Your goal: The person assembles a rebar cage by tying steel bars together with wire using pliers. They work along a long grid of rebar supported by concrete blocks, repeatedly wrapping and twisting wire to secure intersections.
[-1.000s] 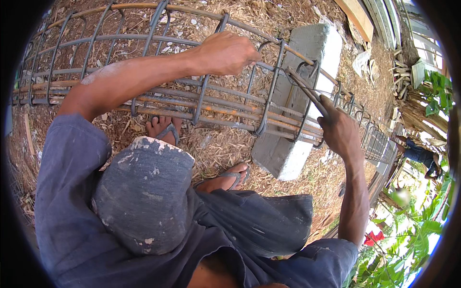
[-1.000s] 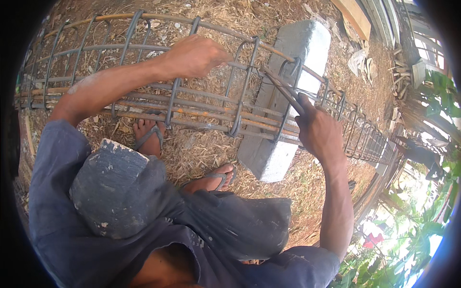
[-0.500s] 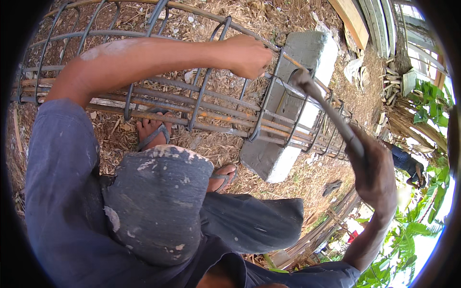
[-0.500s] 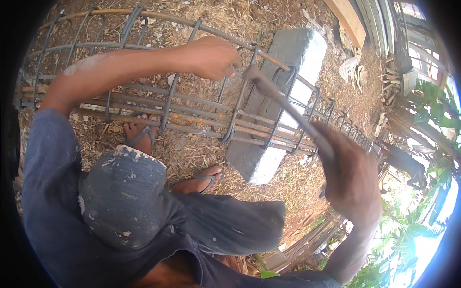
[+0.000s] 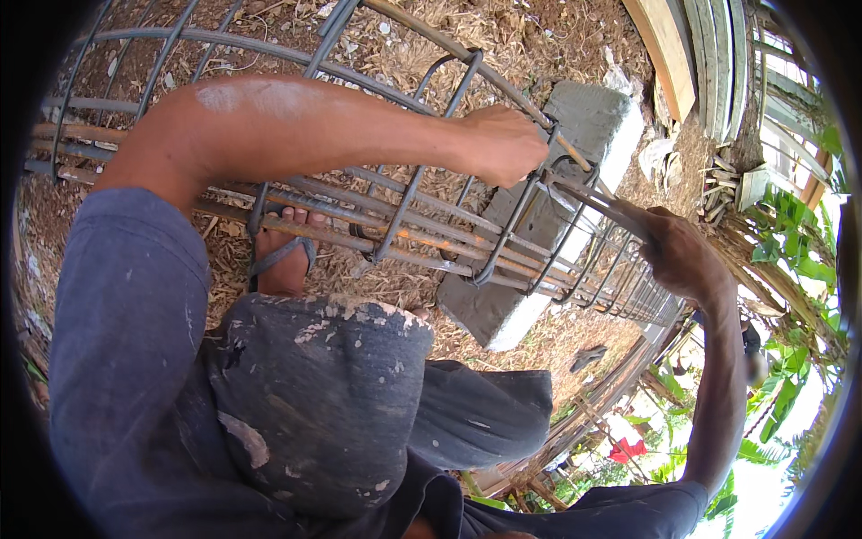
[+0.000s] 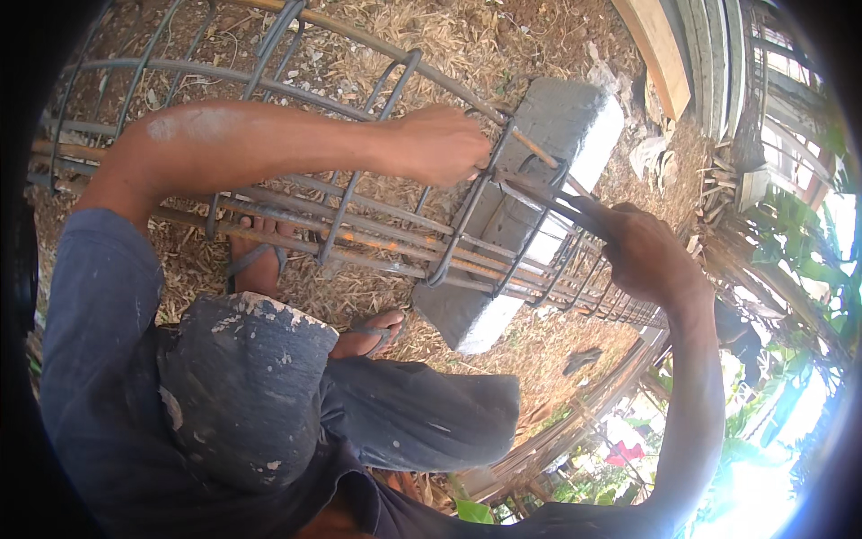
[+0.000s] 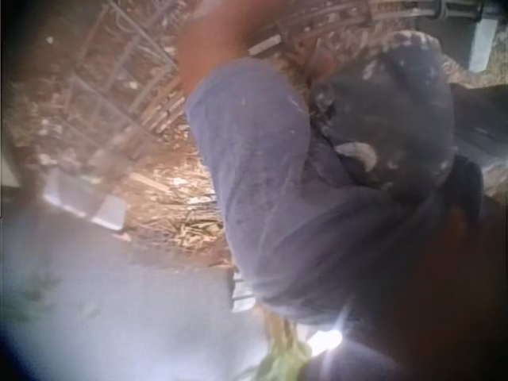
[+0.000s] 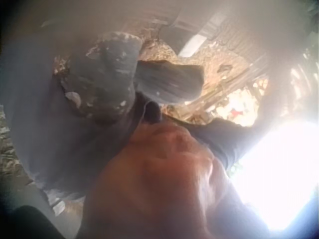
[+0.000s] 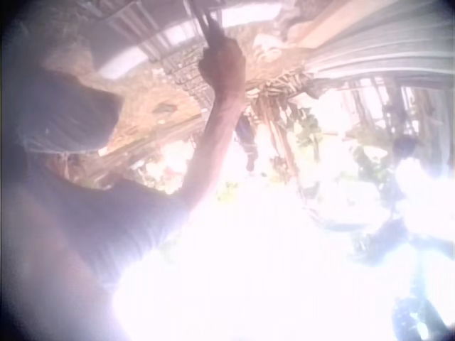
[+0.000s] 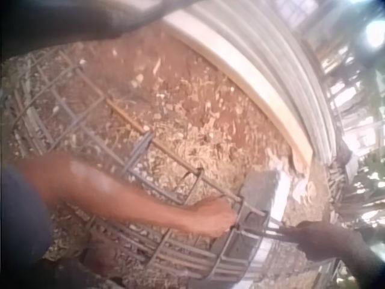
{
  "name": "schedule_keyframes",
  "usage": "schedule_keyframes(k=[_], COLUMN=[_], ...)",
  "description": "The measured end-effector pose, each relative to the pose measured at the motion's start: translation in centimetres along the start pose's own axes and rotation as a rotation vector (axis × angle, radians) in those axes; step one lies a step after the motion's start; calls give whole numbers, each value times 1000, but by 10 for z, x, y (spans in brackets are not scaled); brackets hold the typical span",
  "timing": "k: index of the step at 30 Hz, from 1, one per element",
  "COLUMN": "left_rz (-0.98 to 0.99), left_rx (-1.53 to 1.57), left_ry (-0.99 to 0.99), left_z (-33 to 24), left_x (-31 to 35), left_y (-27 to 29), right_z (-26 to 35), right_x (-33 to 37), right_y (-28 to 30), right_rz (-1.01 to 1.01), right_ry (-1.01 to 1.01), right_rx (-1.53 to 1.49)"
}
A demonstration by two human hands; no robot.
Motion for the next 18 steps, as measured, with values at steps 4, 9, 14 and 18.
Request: schedule_keyframes(k=[4, 9, 14, 18], left_rz=[-16, -13, -16, -70], left_rx=[18, 18, 11, -24], left_ry=[-20, -22, -18, -37], left_z=[-1, -3, -3, -5], left_x=[0, 0, 3, 4], left_y=[0, 1, 3, 9], right_z=[8, 6, 3, -8], right_x=[1, 1, -1, -5], right_y=[-2, -10, -19, -11], right_rz=[92, 111, 125, 14], right_ry=[-40, -95, -102, -102], right_rx=[24, -3, -12, 50])
Point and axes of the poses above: each hand's wrist, its own x-axis away from the middle knuckle, its own y-axis out of the back of the hand, z = x × y, the point moved 10 cm from there along -x, towards the middle knuckle, and after that the axes turned 8 degrees about -z, right-handed, at the moved point
